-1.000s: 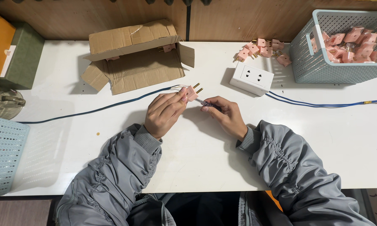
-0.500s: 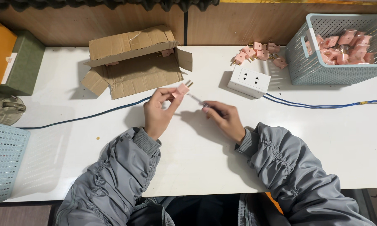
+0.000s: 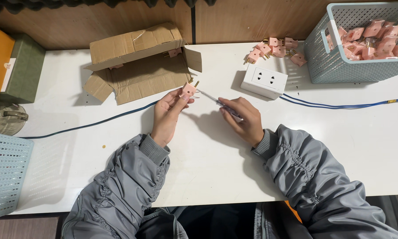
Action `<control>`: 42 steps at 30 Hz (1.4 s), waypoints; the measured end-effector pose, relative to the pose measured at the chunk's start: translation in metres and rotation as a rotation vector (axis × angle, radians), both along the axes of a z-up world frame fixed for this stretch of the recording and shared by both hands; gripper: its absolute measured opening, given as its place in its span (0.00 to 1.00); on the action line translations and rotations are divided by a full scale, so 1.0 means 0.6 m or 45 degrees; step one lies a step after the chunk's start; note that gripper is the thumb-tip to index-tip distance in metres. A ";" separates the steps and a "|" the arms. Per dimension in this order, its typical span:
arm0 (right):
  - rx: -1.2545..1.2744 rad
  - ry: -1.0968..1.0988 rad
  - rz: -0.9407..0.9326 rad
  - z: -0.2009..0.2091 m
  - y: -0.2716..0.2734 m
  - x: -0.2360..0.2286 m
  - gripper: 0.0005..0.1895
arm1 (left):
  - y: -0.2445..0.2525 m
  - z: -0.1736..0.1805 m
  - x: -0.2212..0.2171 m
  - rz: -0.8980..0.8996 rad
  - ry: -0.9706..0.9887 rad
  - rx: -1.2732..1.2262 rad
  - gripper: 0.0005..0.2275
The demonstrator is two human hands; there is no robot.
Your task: The person assembles pink electrical plugs by inserting wires into the terminals and tightening them with a screwdriver. They repeat this process for multiple plugs, placing the finished units into a cardboard box.
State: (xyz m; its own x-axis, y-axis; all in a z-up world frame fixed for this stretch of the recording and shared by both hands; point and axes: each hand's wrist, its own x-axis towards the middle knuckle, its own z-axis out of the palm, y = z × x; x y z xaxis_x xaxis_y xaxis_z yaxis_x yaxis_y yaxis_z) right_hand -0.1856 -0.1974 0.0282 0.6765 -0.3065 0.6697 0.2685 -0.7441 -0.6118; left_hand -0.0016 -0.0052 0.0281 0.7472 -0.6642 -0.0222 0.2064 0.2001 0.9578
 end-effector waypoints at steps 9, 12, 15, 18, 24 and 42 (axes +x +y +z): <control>-0.160 -0.093 0.039 -0.019 0.006 0.009 0.11 | -0.001 -0.023 0.010 -0.011 0.002 0.025 0.20; -0.148 -0.095 0.045 -0.019 0.006 0.007 0.11 | -0.001 -0.027 0.010 -0.016 -0.003 0.036 0.19; -0.118 -0.084 0.056 -0.019 0.007 0.006 0.12 | -0.001 -0.021 0.006 -0.011 -0.009 0.061 0.19; -0.078 -0.054 0.066 -0.025 0.008 0.005 0.12 | -0.003 -0.034 0.007 0.001 -0.026 0.066 0.18; -0.066 0.002 0.057 -0.010 0.014 0.001 0.12 | 0.002 -0.050 0.011 0.076 -0.199 0.082 0.17; -0.168 0.381 -0.125 0.001 0.023 0.003 0.10 | 0.014 -0.017 -0.013 0.314 -0.889 0.307 0.08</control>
